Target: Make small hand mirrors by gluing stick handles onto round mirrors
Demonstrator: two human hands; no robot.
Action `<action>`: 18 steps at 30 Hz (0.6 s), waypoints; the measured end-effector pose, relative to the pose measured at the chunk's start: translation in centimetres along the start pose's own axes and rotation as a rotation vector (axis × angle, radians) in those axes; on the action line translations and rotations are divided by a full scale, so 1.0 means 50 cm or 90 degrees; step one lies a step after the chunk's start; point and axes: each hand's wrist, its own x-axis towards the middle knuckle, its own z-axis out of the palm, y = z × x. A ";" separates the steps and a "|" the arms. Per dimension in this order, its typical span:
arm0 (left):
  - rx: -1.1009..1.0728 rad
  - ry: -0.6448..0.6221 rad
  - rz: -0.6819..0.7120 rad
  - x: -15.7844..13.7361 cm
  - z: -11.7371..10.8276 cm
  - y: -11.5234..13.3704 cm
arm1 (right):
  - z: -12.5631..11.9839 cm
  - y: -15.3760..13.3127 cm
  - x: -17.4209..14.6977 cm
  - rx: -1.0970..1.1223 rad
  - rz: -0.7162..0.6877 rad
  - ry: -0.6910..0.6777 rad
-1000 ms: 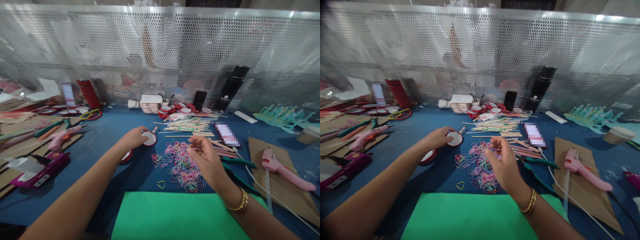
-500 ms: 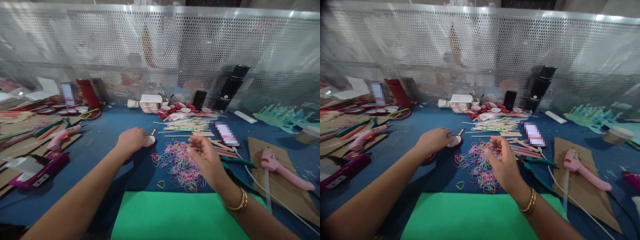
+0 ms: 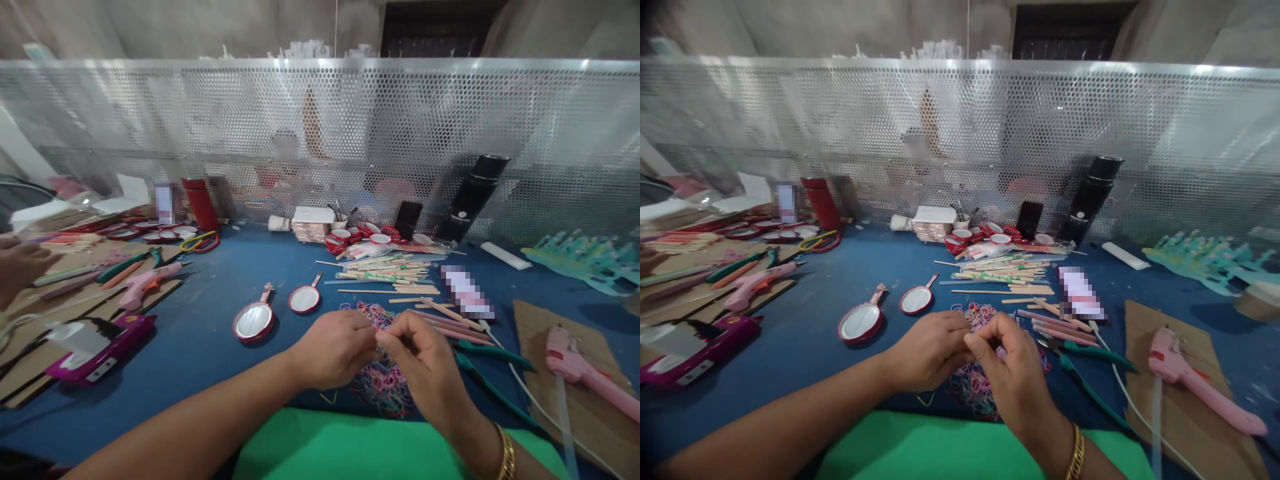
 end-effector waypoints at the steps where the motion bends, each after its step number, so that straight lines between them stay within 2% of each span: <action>1: -0.003 0.011 0.002 -0.001 -0.005 -0.007 | 0.002 -0.001 -0.001 -0.011 -0.012 -0.011; 5: -0.004 0.037 0.008 -0.002 -0.021 -0.024 | 0.008 -0.001 -0.003 -0.041 -0.031 -0.042; 12: -0.013 0.025 0.014 -0.001 -0.023 -0.027 | 0.009 0.002 0.001 -0.082 -0.030 -0.056; 15: -0.047 -0.006 0.015 0.000 -0.023 -0.020 | 0.013 -0.007 -0.001 -0.124 -0.070 -0.013; 16: -0.073 -0.024 0.000 0.000 -0.021 -0.016 | 0.017 -0.013 -0.003 -0.142 -0.103 -0.003; 17: -0.107 -0.032 -0.056 -0.001 -0.017 -0.010 | 0.021 -0.021 -0.006 -0.158 -0.148 -0.005; 18: -0.139 -0.025 -0.158 -0.002 -0.011 -0.005 | 0.027 -0.029 -0.009 -0.169 -0.201 -0.036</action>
